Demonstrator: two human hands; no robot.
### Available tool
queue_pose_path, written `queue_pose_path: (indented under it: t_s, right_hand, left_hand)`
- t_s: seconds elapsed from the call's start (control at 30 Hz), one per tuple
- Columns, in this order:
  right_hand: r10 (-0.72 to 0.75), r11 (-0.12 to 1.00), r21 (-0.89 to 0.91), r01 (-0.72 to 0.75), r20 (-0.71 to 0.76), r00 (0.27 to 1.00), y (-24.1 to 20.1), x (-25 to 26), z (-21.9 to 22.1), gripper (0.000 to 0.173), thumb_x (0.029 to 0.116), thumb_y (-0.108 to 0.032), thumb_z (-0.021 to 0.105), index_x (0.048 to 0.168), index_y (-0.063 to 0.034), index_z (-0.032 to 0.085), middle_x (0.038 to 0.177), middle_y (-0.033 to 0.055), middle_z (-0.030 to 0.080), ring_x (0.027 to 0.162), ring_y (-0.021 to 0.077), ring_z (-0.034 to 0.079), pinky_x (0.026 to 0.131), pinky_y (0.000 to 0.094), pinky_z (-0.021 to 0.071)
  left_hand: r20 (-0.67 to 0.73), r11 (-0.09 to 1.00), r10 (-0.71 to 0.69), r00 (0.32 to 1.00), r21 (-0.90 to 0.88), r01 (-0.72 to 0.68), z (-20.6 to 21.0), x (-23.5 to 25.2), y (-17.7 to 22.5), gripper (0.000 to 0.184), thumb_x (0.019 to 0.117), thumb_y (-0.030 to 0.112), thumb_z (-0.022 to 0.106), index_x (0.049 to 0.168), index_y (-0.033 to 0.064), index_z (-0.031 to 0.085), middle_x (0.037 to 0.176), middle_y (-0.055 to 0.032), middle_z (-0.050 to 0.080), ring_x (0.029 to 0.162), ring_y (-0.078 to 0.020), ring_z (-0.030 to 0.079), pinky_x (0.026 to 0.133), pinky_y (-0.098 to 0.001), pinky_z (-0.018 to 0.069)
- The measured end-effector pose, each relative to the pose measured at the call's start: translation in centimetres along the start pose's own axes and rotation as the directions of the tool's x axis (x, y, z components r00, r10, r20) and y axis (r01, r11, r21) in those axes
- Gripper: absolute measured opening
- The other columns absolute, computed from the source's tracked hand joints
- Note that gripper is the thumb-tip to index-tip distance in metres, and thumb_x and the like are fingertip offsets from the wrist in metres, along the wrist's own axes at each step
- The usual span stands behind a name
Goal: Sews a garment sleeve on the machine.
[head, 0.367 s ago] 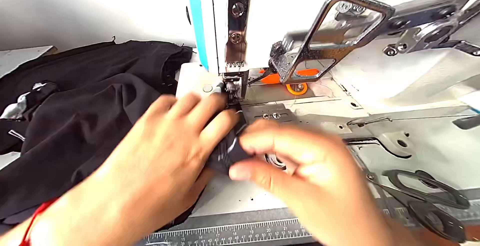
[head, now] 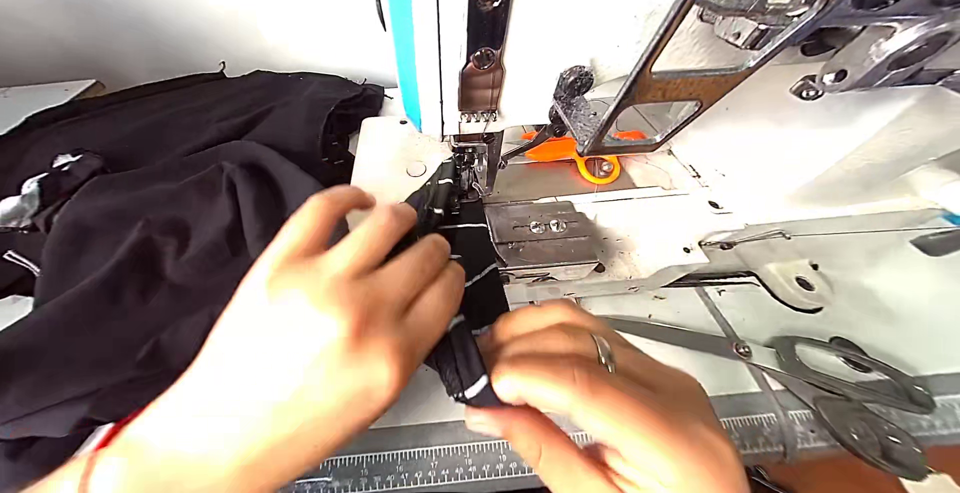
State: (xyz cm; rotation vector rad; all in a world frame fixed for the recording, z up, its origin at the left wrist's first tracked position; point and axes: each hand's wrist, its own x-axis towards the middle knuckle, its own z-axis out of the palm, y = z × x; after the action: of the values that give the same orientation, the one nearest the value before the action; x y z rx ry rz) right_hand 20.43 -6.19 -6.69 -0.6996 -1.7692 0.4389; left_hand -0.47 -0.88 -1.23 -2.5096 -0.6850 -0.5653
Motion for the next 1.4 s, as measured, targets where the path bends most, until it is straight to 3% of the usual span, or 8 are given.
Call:
queue_pose_path:
  t_s: [0.2, 0.47, 0.93, 1.07, 1.17, 1.27, 1.33, 1.4]
  right_hand:
    - [-0.001, 0.994, -0.107, 0.0, -0.002, 1.0, 0.6, -1.5, 0.1, 0.012, 0.0972, -0.018, 0.071, 0.092, -0.008, 0.07, 0.095, 0.0013, 0.076, 0.109, 0.0077, 0.066, 0.103, 0.0263, 0.0437]
    - [-0.051, 0.974, -0.226, 0.026, -0.108, 0.993, 2.8, 1.2, 0.6, 0.01, 0.0952, -0.021, 0.072, 0.091, -0.0123, 0.076, 0.093, -0.0065, 0.077, 0.099, 0.0, 0.069, 0.098, 0.0254, 0.0478]
    - [-0.021, 0.915, -0.403, -0.031, -0.124, 0.992, 3.3, 2.8, 1.0, 0.009, 0.093, -0.02, 0.071, 0.091, -0.0148, 0.078, 0.095, -0.008, 0.076, 0.101, -0.0001, 0.067, 0.098, 0.0248, 0.0483]
    - [-0.037, 0.876, -0.482, -0.005, -0.077, 0.996, 3.2, 3.0, -0.4, 0.013, 0.095, -0.02, 0.068, 0.098, -0.0162, 0.08, 0.101, -0.0073, 0.076, 0.11, 0.0047, 0.067, 0.101, 0.0291, 0.0487]
    - [-0.04, 0.76, -0.65, 0.002, -0.044, 0.998, 3.6, 5.0, -3.6, 0.018, 0.0965, -0.021, 0.065, 0.104, -0.013, 0.08, 0.112, 0.0012, 0.076, 0.113, 0.0184, 0.068, 0.098, 0.0457, 0.0495]
    - [0.112, 0.647, -0.76, -0.067, 0.009, 0.994, 5.3, 7.6, -6.1, 0.025, 0.0956, -0.015, 0.066, 0.117, -0.0059, 0.075, 0.114, 0.0148, 0.073, 0.121, 0.0381, 0.063, 0.099, 0.0631, 0.0426]
    - [0.247, 0.612, -0.783, -0.113, 0.054, 0.967, 6.1, 8.8, -6.8, 0.032, 0.096, -0.014, 0.07, 0.127, -0.0057, 0.071, 0.119, 0.0177, 0.072, 0.126, 0.0414, 0.06, 0.103, 0.0669, 0.0387]
    - [0.267, 0.62, -0.777, -0.108, 0.079, 0.961, 6.8, 9.1, -7.0, 0.03, 0.096, -0.014, 0.071, 0.125, -0.0047, 0.072, 0.112, 0.0181, 0.074, 0.118, 0.0405, 0.065, 0.104, 0.067, 0.0384]
  left_hand:
    - [-0.058, 0.996, -0.013, 0.998, 0.083, 0.018, 1.4, -0.9, 1.0, 0.026, 0.0954, 0.004, 0.048, 0.098, 0.007, 0.074, 0.102, -0.0077, 0.075, 0.102, -0.0296, 0.066, 0.085, -0.047, 0.0448]
    - [-0.036, 0.997, -0.033, 0.999, 0.074, 0.035, 2.2, 1.1, -1.3, 0.026, 0.0861, 0.003, 0.052, 0.093, 0.0035, 0.077, 0.096, -0.0092, 0.075, 0.097, -0.0311, 0.068, 0.084, -0.0487, 0.0479]
    - [-0.012, 0.993, -0.05, 0.999, 0.111, 0.051, 3.2, 2.3, -2.9, 0.023, 0.0865, 0.002, 0.054, 0.089, 0.0051, 0.077, 0.096, -0.009, 0.076, 0.098, -0.0307, 0.071, 0.082, -0.049, 0.0499]
    - [-0.034, 0.988, -0.081, 0.996, 0.129, 0.085, 3.5, 2.4, -2.4, 0.024, 0.0877, -0.001, 0.054, 0.089, 0.0039, 0.077, 0.094, -0.0106, 0.076, 0.098, -0.0316, 0.072, 0.082, -0.0492, 0.0518]
    - [-0.044, 0.985, -0.115, 0.992, 0.125, 0.119, 3.7, 2.5, -2.1, 0.023, 0.0891, -0.003, 0.055, 0.089, 0.004, 0.077, 0.093, -0.0102, 0.076, 0.094, -0.0307, 0.07, 0.079, -0.0475, 0.0507]
    - [-0.035, 0.982, -0.144, 0.989, 0.122, 0.147, 3.9, 2.6, -2.2, 0.019, 0.0875, -0.003, 0.058, 0.087, 0.0047, 0.075, 0.09, -0.0094, 0.074, 0.09, -0.0301, 0.069, 0.074, -0.0458, 0.0495]
    - [-0.014, 0.982, -0.145, 0.989, 0.116, 0.146, 3.9, 2.8, -2.5, 0.016, 0.0846, -0.003, 0.06, 0.087, 0.0043, 0.074, 0.088, -0.01, 0.073, 0.087, -0.0308, 0.069, 0.071, -0.0458, 0.0496]
    - [0.007, 0.984, -0.132, 0.991, 0.119, 0.13, 4.0, 3.0, -3.0, 0.013, 0.0836, -0.001, 0.061, 0.087, 0.0042, 0.073, 0.084, -0.0102, 0.07, 0.085, -0.0308, 0.067, 0.069, -0.0453, 0.0489]
